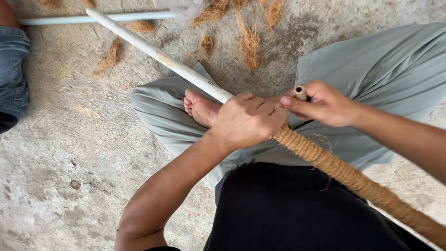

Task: The person sits on the floor and wraps a fibrous rope around a long white pole. They repeatedly pull the rope from a plastic bag, align it, and wind it tightly along the pole's length.

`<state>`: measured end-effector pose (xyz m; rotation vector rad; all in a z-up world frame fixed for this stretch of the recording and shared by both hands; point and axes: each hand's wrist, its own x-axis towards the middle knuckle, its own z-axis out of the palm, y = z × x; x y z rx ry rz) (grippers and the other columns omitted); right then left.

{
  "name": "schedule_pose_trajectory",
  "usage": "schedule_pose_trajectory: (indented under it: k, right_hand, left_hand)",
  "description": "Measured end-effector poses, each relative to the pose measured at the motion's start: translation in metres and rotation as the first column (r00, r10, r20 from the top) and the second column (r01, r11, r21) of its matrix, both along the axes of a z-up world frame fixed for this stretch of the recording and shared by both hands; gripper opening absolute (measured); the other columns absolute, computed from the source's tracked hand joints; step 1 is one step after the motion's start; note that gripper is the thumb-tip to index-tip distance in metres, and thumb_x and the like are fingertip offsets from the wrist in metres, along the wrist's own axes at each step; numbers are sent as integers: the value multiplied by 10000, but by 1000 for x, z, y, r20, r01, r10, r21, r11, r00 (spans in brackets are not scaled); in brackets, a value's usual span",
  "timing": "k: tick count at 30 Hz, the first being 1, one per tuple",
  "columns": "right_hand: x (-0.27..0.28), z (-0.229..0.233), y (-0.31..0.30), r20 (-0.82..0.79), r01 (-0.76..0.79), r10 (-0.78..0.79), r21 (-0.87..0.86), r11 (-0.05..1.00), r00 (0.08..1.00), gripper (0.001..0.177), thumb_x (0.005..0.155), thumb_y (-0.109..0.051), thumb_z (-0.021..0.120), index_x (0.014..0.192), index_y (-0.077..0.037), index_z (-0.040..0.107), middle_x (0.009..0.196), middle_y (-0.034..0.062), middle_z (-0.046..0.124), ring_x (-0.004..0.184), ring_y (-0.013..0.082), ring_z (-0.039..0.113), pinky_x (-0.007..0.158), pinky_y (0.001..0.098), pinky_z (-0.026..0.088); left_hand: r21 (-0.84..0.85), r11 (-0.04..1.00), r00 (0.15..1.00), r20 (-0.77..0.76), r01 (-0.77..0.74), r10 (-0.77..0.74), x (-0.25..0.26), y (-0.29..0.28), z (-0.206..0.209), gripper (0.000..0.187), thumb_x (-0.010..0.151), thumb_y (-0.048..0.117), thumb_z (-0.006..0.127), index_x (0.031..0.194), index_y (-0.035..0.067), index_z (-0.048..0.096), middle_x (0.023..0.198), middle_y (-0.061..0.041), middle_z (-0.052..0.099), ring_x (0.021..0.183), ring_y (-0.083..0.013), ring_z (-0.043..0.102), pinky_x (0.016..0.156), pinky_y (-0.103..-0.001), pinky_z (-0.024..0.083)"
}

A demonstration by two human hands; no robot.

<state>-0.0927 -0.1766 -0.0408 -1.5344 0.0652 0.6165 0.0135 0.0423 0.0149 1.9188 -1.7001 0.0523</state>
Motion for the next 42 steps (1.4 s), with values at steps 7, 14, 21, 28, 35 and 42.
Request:
schedule_pose_trajectory:
  k: [7, 14, 21, 28, 35, 42]
  right_hand:
    - [17, -30, 43, 6, 141, -145, 189, 972, 989, 387, 1061, -322, 528, 735, -114, 531, 584, -73, 409, 490, 53, 384, 434, 255, 324]
    - [68, -29, 94, -124, 472, -458, 312, 824, 880, 235, 1028, -274, 578, 890, -92, 632, 650, -61, 541, 560, 46, 482, 458, 244, 368]
    - [77, -56, 117, -374, 545, -397, 617, 569, 838, 127, 1025, -225, 577, 946, -126, 578, 697, -25, 437, 580, 76, 365, 519, 257, 313]
    - [64, -97, 104, -385, 596, -458, 436, 674, 801, 349, 1030, -286, 618, 744, -139, 482, 643, -59, 389, 526, 53, 324, 465, 254, 263]
    - [68, -121, 88, -390, 593, -472, 299, 748, 791, 399, 1005, -323, 636, 697, -160, 442, 572, -81, 344, 461, 55, 284, 425, 266, 217]
    - [70, -130, 82, -472, 683, -536, 223, 696, 700, 402, 1005, -315, 643, 701, -151, 436, 551, -78, 337, 451, 61, 281, 427, 280, 212]
  left_hand:
    - [98, 994, 993, 110, 38, -48, 46, 21, -6, 112, 857, 204, 730, 817, 144, 643, 711, 11, 598, 696, -162, 657, 636, -339, 502]
    - [200, 954, 973, 96, -225, 210, 82, 40, -12, 120, 698, 148, 716, 802, 122, 661, 714, -38, 673, 684, -251, 687, 638, -389, 537]
    - [456, 647, 692, -90, -611, 717, 53, 43, -6, 226, 723, 214, 771, 914, 99, 804, 736, -188, 732, 640, -357, 719, 619, -460, 591]
    - [717, 509, 290, -418, -477, 861, 35, 38, -50, 333, 770, 351, 791, 943, 67, 798, 757, -190, 753, 709, -310, 730, 685, -415, 558]
    - [628, 702, -288, -778, -336, 558, 24, 28, -124, 222, 870, 231, 731, 789, 34, 668, 608, -30, 573, 487, -117, 528, 438, -300, 414]
    - [667, 678, -401, -738, -310, 543, 16, 12, -145, 296, 894, 212, 720, 684, 58, 581, 560, -9, 520, 440, -99, 471, 398, -281, 347]
